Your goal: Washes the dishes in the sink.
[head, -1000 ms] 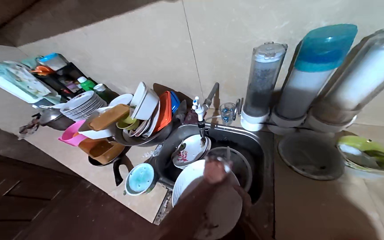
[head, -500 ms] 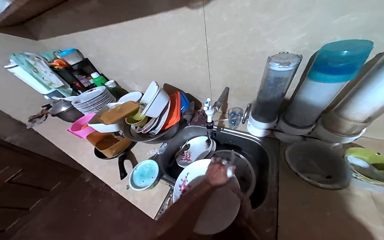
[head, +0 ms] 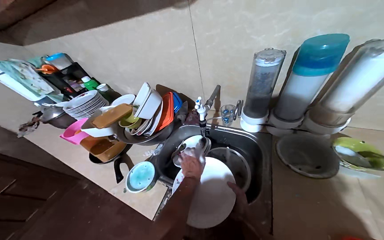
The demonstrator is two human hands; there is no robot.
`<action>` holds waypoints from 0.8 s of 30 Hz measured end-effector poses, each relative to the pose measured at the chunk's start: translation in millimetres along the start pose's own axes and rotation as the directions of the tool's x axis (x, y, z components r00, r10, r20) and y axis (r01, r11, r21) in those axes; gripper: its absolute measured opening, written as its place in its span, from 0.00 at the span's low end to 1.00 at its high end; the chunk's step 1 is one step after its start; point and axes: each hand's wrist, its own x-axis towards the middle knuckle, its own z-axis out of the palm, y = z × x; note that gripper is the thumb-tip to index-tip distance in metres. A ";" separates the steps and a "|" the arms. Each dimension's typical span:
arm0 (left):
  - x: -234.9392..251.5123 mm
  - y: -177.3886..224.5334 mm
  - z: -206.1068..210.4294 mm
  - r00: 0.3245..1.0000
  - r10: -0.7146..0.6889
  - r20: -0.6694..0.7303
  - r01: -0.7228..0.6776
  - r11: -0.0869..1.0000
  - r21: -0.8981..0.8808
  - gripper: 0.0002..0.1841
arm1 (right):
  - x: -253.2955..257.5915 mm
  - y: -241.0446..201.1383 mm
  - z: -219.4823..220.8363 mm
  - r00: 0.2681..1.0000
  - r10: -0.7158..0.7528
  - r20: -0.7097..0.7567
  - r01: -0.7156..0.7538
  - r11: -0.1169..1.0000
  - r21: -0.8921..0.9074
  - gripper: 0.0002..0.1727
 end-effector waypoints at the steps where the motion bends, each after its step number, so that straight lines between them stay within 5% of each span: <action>1: 0.2 0.5 -0.9 0.997 -0.058 -0.048 0.058 0.998 -0.009 0.33 | 0.3 0.0 0.3 1.000 -0.016 0.002 0.016 1.000 -0.002 0.17; 3: -18.3 15.4 -2.1 0.999 -0.011 0.030 0.013 0.998 -0.068 0.32 | 0.3 1.0 -1.7 0.998 -0.054 0.042 0.054 0.998 -0.011 0.18; 6: -67.2 46.0 3.1 0.923 0.349 0.161 -0.308 0.922 -0.233 0.28 | 9.3 4.7 -11.0 0.977 -0.171 0.127 0.166 0.985 0.048 0.20; 10: -81.6 17.5 24.5 0.705 0.703 -0.089 -0.683 0.640 -0.353 0.15 | 18.5 -1.8 -23.2 0.946 -0.221 0.237 0.175 0.964 0.198 0.28; 12: -65.4 -3.7 19.3 0.810 0.582 -0.076 -0.585 0.788 -0.192 0.21 | 15.0 -4.8 -14.6 0.964 -0.208 0.168 0.173 0.963 0.205 0.29; 14: -40.3 -2.3 2.4 0.964 0.252 -0.082 -0.258 0.963 -0.076 0.26 | 12.5 -5.7 -10.8 0.974 -0.204 0.099 0.184 0.966 0.181 0.26; 16: -28.6 12.5 -3.6 0.995 0.090 -0.048 -0.095 0.991 -0.099 0.26 | 13.4 -5.5 -11.8 0.975 -0.207 0.085 0.192 0.969 0.158 0.27; 18: -49.8 29.3 13.3 0.954 0.292 -0.070 -0.299 0.940 -0.165 0.24 | 17.2 -4.3 -16.7 0.969 -0.207 0.137 0.181 0.967 0.179 0.27; 20: -80.7 40.5 25.8 0.819 0.562 -0.116 -0.571 0.775 -0.270 0.21 | 23.5 -2.3 -24.0 0.951 -0.218 0.219 0.162 0.955 0.248 0.25; 22: -82.3 31.5 35.2 0.687 0.686 -0.238 -0.725 0.628 -0.283 0.13 | 28.8 -1.6 -32.5 0.913 -0.241 0.329 0.146 0.946 0.289 0.25; 23: -73.0 20.8 35.9 0.685 0.676 -0.271 -0.728 0.643 -0.235 0.13 | 27.2 -2.1 -33.3 0.907 -0.238 0.347 0.141 0.949 0.281 0.27; 24: -61.8 11.9 31.3 0.763 0.590 -0.265 -0.641 0.744 -0.188 0.14 | 22.9 -3.7 -30.2 0.924 -0.223 0.311 0.145 0.956 0.254 0.27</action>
